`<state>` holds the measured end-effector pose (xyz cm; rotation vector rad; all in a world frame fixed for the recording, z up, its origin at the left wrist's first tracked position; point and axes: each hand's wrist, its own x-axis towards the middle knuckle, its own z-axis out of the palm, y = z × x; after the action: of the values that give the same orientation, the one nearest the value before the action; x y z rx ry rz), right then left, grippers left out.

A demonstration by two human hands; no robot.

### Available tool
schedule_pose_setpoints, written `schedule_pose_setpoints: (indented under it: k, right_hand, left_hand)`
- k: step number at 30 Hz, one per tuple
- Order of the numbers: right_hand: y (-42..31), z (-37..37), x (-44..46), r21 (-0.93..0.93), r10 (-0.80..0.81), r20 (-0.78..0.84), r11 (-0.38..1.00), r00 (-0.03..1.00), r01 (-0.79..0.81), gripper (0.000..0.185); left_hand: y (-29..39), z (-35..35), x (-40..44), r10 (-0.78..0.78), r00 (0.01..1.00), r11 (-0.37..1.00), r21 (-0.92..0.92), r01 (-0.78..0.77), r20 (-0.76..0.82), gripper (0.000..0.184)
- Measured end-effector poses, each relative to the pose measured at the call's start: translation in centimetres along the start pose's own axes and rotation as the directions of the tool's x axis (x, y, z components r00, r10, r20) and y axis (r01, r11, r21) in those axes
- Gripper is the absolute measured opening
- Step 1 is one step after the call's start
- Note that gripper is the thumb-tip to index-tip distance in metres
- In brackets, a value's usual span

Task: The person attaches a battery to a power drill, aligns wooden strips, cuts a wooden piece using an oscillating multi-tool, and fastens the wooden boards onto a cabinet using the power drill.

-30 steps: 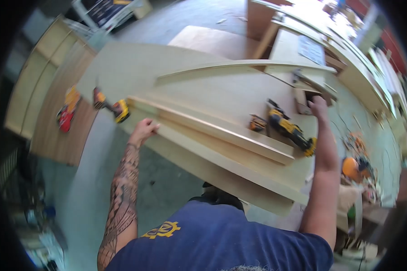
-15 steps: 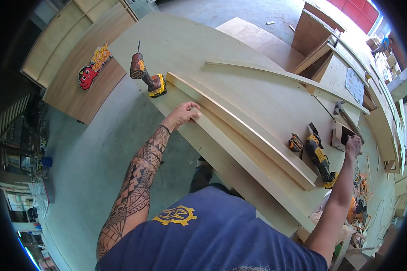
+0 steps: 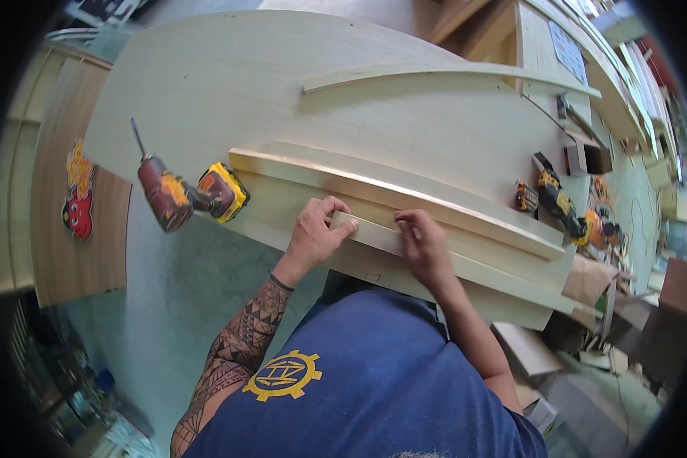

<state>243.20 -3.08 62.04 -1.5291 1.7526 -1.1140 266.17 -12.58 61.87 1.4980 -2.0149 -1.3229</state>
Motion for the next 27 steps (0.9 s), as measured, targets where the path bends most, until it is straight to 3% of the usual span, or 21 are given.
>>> schedule_pose_setpoints:
  k: [1, 2, 4, 12, 16, 24, 26, 27]
  right_hand:
    - [-0.8, 1.5, -0.5, -0.002, 0.252, 0.057, 0.968, 0.966, -0.253, 0.01]
    - [0.0, 2.2, -0.9, 0.001, 0.257, 0.029, 0.967, 0.966, -0.257, 0.01]
    - [-0.1, 2.8, -0.9, -0.314, 0.016, -0.016, 0.949, 1.0, -0.02, 0.01]
    - [0.3, 2.6, -0.7, -0.258, 0.012, 0.004, 0.966, 1.0, -0.01, 0.008]
    - [1.1, 2.5, -0.9, -0.188, 0.022, -0.034, 0.982, 0.999, -0.028, 0.01]
    - [1.4, 1.9, -0.2, -0.046, 0.087, -0.023, 0.995, 0.996, -0.088, 0.017]
    - [0.6, 2.0, 0.4, 0.269, 0.257, -0.135, 0.939, 0.957, -0.214, 0.021]
    - [0.2, 1.8, 0.8, 0.276, 0.167, -0.15, 0.953, 0.975, -0.121, 0.028]
  left_hand:
    - [-0.1, -0.3, 0.0, 0.003, 0.999, 1.0, 0.003, -0.004, 0.033, 0.034]
    - [-0.7, 0.1, 0.2, 0.039, 0.999, 0.999, -0.028, -0.038, 0.025, 0.033]
    - [-0.7, -0.3, 0.3, 0.052, 0.997, 0.996, -0.071, -0.048, 0.05, 0.033]
    - [-0.6, -1.5, 1.2, 0.026, 0.986, 0.991, -0.134, -0.003, 0.167, 0.031]
    - [-1.7, -0.8, 1.8, 0.065, 0.979, 0.989, -0.147, -0.037, 0.191, 0.031]
    - [-0.1, -1.1, 2.5, -0.005, 0.972, 1.0, -0.029, 0.012, 0.235, 0.029]
    - [-0.6, -0.7, 2.5, 0.004, 0.975, 0.999, -0.039, 0.005, 0.22, 0.029]
    - [-0.9, -0.6, 2.4, 0.012, 0.977, 0.999, -0.048, -0.002, 0.211, 0.029]
